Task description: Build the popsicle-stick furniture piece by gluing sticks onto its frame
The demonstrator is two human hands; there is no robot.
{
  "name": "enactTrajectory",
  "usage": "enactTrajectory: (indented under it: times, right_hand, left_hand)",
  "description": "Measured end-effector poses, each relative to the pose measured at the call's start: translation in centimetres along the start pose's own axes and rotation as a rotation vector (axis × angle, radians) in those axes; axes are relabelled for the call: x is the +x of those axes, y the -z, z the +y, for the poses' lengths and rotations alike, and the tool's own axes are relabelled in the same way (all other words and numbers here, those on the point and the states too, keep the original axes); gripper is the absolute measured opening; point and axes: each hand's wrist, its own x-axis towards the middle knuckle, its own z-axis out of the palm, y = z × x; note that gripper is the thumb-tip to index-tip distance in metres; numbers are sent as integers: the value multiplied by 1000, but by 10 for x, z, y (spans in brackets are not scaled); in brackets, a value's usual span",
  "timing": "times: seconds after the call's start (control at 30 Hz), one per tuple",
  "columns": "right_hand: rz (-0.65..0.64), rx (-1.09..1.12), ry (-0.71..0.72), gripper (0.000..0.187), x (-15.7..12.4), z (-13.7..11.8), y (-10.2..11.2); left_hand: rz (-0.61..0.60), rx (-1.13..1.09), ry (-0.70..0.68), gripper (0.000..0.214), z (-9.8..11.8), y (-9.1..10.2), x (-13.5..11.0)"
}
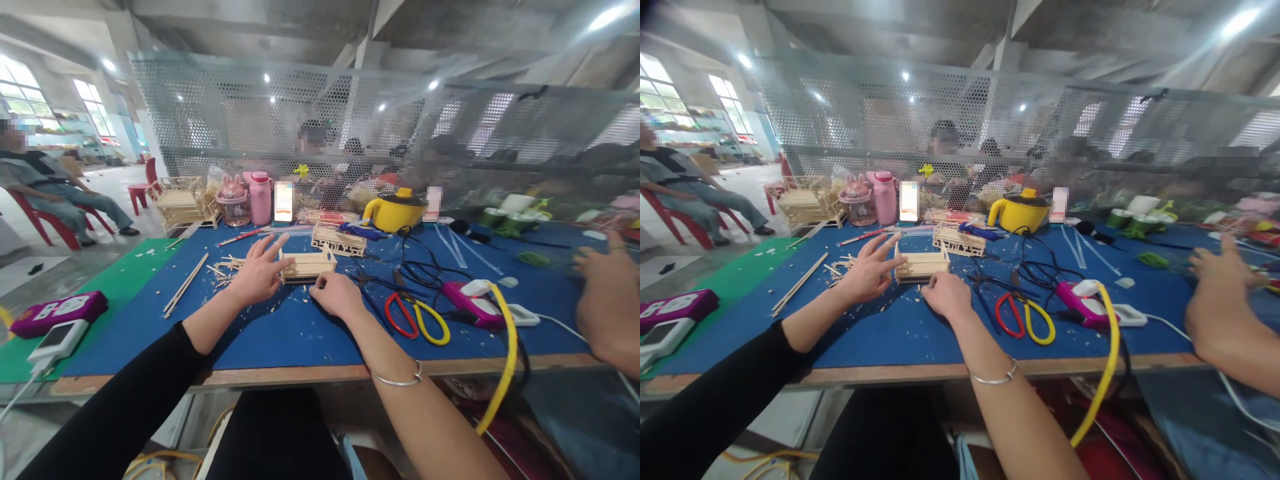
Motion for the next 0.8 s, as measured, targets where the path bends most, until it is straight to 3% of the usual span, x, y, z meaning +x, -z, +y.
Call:
enactTrajectory:
  times: [0.43, 0.5, 0.57, 0.63, 0.67, 0.7, 0.8]
  right_hand:
    - [42, 69, 14, 16, -1, -2, 1]
    - [123, 111, 9, 19, -4, -3, 6]
    - [346, 229, -22, 22, -5, -2, 12]
    - [598, 398, -89, 21, -3, 3, 14]
    - [648, 481, -133, 25, -1, 6, 14]
    - [622, 550, -170, 34, 2, 10, 12]
    - [337, 686, -193, 50, 14, 20, 0]
  left_hand:
    - [65, -33, -3, 60, -2, -6, -1]
    - [143, -59, 88, 67, -5, -7, -1]
    - [201, -108, 258, 67, -9, -6, -1]
    - [139, -174, 442, 56, -12, -5, -3]
    - [61, -192, 508, 49, -12, -5, -4]
    - [-30, -196, 548, 42, -11, -4, -5]
    - [-205, -166, 533, 33, -4, -3, -5]
